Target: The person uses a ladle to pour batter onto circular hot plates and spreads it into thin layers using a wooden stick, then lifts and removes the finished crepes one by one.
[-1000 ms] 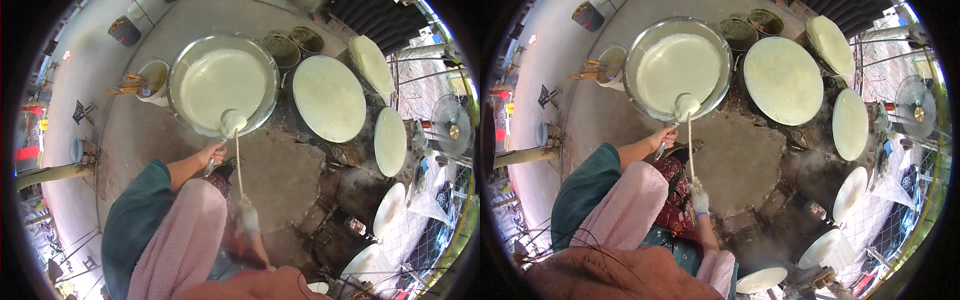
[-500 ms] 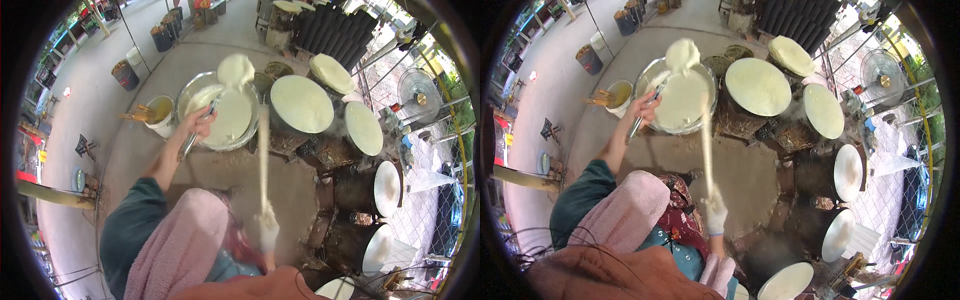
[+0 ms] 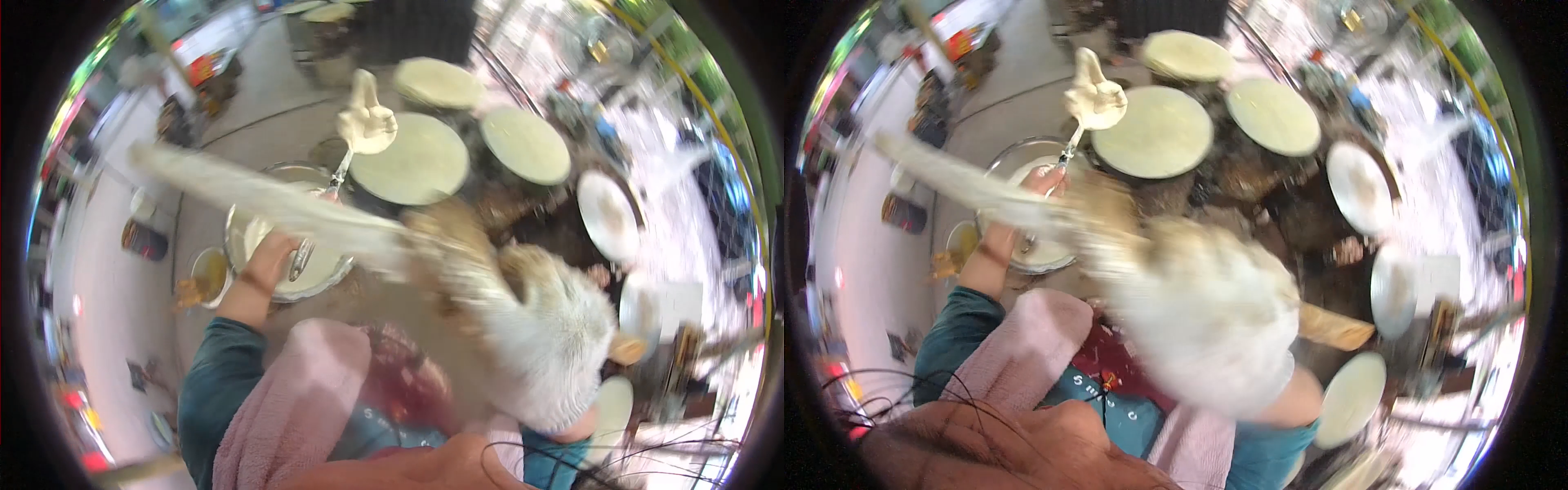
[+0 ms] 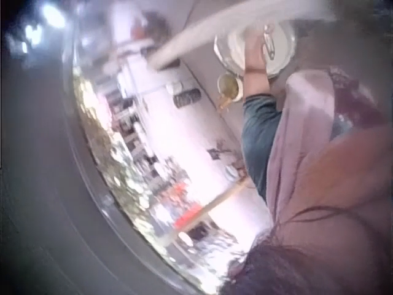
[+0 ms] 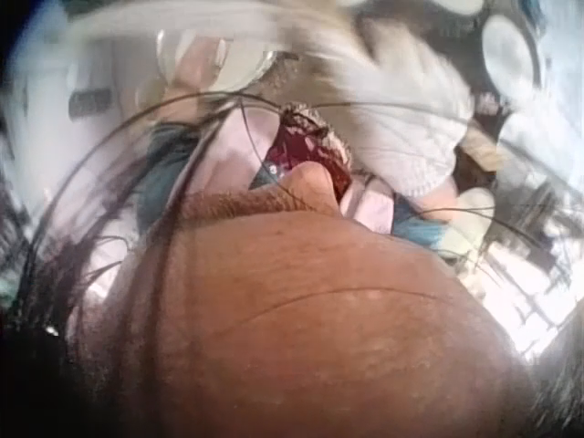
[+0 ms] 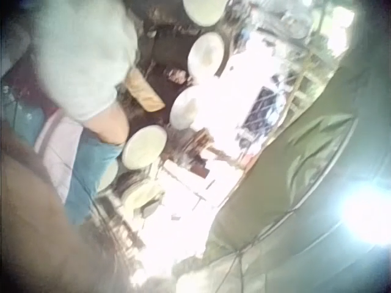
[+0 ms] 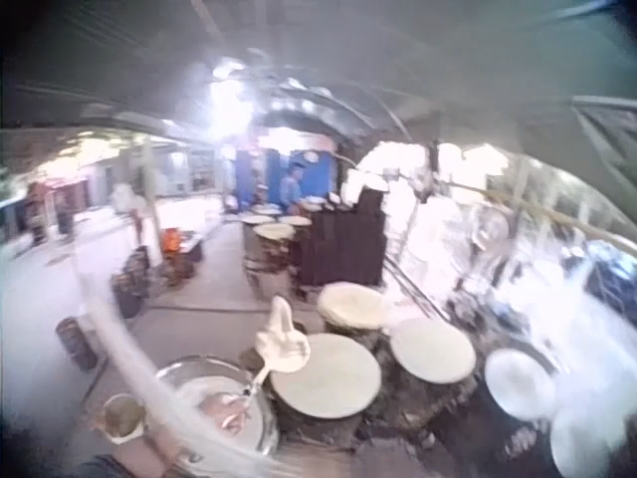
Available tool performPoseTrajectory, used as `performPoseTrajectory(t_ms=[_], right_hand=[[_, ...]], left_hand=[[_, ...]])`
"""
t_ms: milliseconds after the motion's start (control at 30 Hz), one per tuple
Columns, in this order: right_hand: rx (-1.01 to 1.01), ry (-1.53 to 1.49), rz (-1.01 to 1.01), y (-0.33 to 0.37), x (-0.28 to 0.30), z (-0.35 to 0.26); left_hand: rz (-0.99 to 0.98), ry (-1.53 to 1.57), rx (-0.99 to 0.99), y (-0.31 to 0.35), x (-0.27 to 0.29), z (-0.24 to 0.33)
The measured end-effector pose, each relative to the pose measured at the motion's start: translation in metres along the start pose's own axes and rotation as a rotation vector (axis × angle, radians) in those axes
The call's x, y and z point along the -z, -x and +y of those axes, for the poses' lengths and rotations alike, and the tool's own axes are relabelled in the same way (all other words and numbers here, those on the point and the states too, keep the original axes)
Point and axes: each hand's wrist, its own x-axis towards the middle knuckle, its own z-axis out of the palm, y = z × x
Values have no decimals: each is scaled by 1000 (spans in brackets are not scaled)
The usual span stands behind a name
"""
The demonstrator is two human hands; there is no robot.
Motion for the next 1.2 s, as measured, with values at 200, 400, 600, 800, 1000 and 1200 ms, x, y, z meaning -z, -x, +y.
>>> performPoseTrajectory(t_ms=[200, 400, 600, 800, 1000, 1200], right_hand=[[-144, -151, -51, 47, -47, 54], [-463, -194, 5, 134, -61, 94], [-623, -279, 127, 207, -74, 177], [-872, -134, 237, 286, 3, 268], [-1131, 209, 239, 325, 75, 349], [-1457, 558, 332, 347, 122, 441]], left_hand=[[-721, 513, 934, -98, -89, -30], [-752, 259, 943, -130, -306, -43], [-965, 109, 804, -159, -479, -37], [-881, 288, 1091, -177, -647, -20], [-963, 149, 902, -222, -791, -46], [-1332, -202, 832, -254, -899, -83]])
